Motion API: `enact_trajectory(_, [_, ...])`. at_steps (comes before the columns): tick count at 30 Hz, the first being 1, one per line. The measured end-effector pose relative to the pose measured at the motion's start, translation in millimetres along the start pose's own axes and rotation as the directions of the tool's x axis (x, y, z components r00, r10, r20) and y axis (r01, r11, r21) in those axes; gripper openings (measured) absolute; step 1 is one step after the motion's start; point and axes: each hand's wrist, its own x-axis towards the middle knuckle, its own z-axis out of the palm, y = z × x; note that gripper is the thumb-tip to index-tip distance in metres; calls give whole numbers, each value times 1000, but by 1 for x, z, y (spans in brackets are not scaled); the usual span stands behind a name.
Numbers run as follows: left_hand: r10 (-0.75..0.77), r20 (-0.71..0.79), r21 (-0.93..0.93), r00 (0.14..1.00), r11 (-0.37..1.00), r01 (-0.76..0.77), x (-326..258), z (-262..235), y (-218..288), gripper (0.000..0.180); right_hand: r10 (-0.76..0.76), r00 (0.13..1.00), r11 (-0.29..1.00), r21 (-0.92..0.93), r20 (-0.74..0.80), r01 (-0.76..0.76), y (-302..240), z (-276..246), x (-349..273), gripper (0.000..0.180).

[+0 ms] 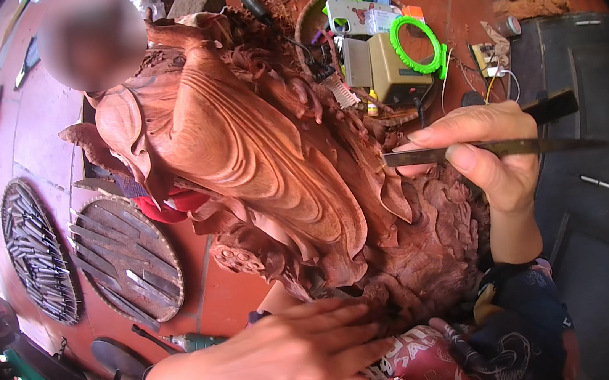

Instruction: The person carves a wooden sculpture of a standing figure using various hand tools. They use a chisel and a file to refine the details of the figure's clothing and body, occasionally switching tools and adjusting their grip.

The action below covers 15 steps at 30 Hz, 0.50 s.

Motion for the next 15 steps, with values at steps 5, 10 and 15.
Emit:
enact_trajectory(5, [-145,-214,3,966,989,149,-19,-2,-1,47,-7,999,999,-38,-41,5,-1,4,-37,28])
enact_trajectory(10, [-369,-268,-21,890,926,377,-53,18,20,35,4,996,977,212,91,-24,-1,8,-48,26])
enact_trajectory(15, [-505,-300,-110,809,861,497,-74,31,2,36,55,979,955,277,194,-109,9,-1,-67,15])
